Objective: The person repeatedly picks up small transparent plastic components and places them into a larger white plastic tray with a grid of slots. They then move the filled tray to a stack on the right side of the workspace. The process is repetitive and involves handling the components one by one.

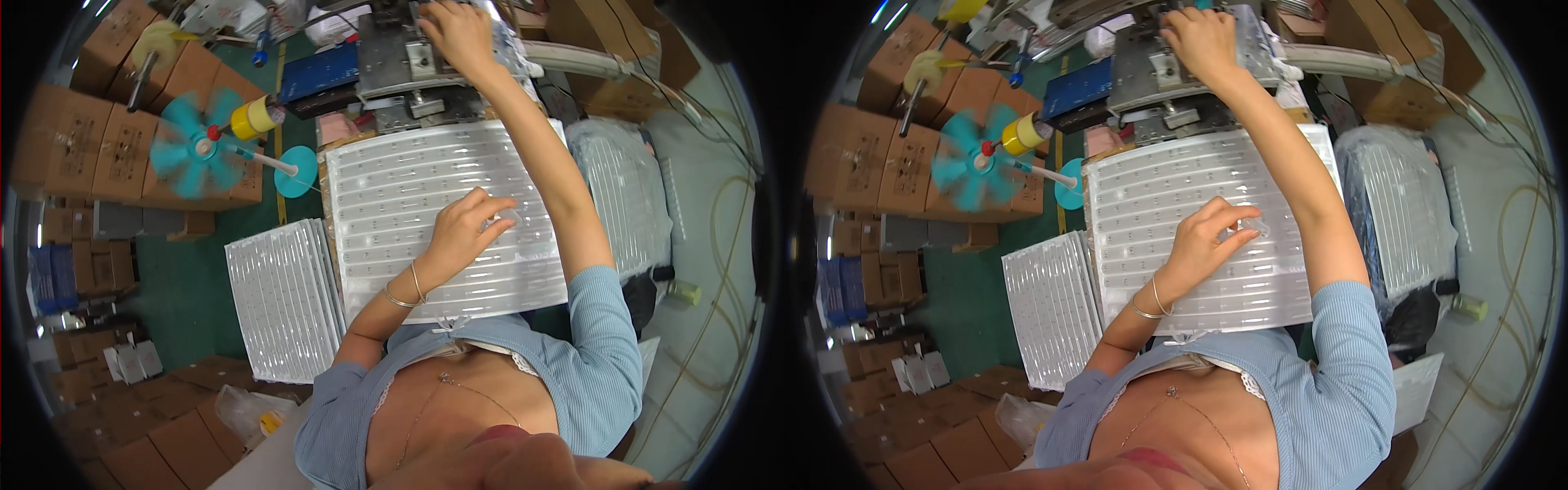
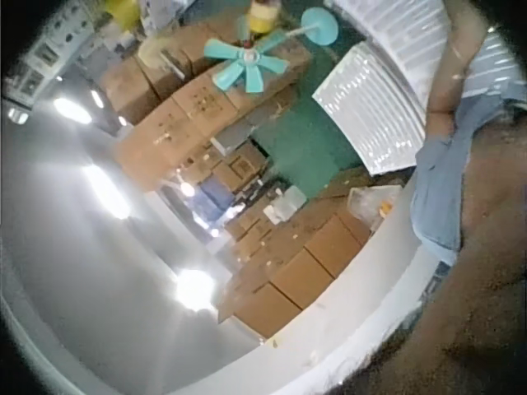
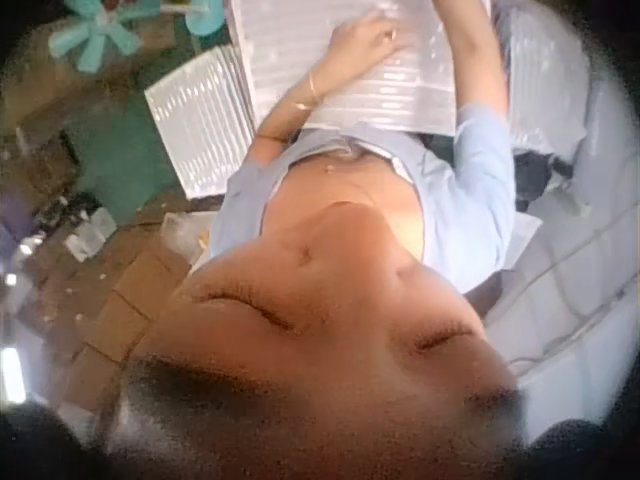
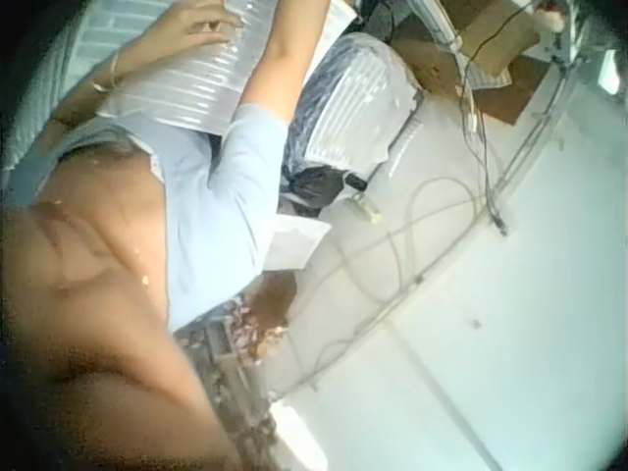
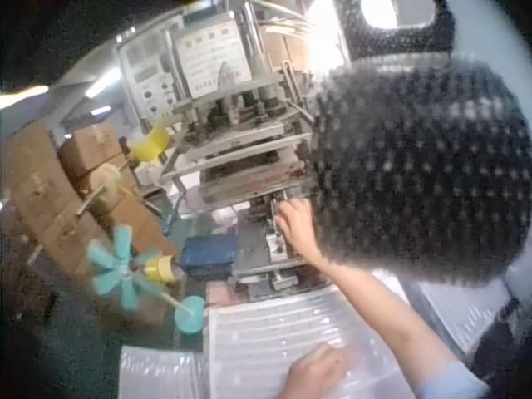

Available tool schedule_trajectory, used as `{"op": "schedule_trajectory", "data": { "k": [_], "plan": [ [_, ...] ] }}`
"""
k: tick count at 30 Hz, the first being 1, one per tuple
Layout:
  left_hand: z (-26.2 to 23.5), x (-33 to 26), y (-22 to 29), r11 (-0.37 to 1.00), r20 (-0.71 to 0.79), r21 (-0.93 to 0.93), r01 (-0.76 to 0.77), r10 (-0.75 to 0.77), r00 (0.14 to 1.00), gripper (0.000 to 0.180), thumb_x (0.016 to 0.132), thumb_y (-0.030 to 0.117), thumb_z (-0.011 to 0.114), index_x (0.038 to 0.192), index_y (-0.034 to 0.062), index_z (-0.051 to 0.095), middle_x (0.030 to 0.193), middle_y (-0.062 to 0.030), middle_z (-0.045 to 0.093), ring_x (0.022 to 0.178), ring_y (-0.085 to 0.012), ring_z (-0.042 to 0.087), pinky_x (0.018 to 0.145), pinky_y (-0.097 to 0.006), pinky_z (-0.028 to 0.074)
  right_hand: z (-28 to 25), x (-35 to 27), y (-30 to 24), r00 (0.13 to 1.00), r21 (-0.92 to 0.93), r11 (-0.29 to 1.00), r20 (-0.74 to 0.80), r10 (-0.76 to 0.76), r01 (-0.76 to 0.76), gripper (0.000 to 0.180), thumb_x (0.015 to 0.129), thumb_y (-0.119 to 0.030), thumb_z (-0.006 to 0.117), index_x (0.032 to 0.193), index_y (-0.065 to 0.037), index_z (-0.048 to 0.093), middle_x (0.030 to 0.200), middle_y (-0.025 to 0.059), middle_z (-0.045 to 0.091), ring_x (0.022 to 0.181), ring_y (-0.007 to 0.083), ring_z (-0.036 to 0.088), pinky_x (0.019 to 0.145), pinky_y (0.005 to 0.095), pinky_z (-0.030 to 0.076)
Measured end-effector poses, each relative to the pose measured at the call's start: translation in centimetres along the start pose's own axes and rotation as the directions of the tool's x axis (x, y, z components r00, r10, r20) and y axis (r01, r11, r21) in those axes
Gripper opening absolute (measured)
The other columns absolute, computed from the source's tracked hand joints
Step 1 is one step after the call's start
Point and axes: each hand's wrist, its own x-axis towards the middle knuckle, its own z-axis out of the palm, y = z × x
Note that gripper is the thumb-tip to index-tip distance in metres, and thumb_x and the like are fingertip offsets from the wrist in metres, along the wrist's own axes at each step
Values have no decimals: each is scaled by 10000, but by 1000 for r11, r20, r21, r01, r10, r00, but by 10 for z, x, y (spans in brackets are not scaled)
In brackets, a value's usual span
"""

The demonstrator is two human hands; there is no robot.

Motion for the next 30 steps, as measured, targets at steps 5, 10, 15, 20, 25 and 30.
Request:
{"op": "schedule_trajectory", "data": {
  "k": [5,10,15,20,25,30],
  "plan": [
    [28,-13,-3,983,42,145,-113,108,993,295,758,137,692,1049,116,648,870,-54,605,720,-211,604,641,-305,482,-59,-29,18,974,347,910,108,201,-226,443,830,-340,579,1152,-43,517,1140,186,540,1048,360,519,877,454,403],
    [64,-30,-1,909,158,307,-283,244,957,219,739,116,658,943,87,585,792,-42,578,678,-205,595,578,-323,454,-185,-111,72,911,220,903,280,303,-368,254,813,-225,634,1016,-72,640,976,104,643,880,298,613,745,341,488],
    [87,-29,0,709,399,542,-451,256,881,103,713,103,596,796,103,537,718,-36,542,629,-187,580,550,-307,431,-288,-193,51,555,65,939,820,142,-337,215,764,-97,634,978,-88,646,911,74,611,859,265,594,735,350,476],
    [98,-21,-11,694,509,500,-518,248,824,109,722,93,571,824,101,534,725,-40,551,648,-197,596,555,-316,443,-283,-235,47,502,92,990,864,-29,-103,207,694,-62,659,896,-105,636,869,61,585,844,257,576,736,362,463],
    [97,-26,-17,786,445,460,-414,199,873,226,753,100,569,975,83,531,728,-58,550,662,-229,601,565,-354,457,-280,-221,47,541,169,932,840,34,-322,223,696,-31,657,906,-70,592,883,92,577,822,261,583,730,347,470],
    [61,-16,-25,941,184,279,-192,143,972,372,759,151,657,1114,96,556,850,-82,599,725,-261,614,617,-371,486,-260,-188,60,535,192,608,714,452,-770,167,752,-13,594,904,-29,527,870,37,569,735,127,570,652,242,444]
  ]
}}
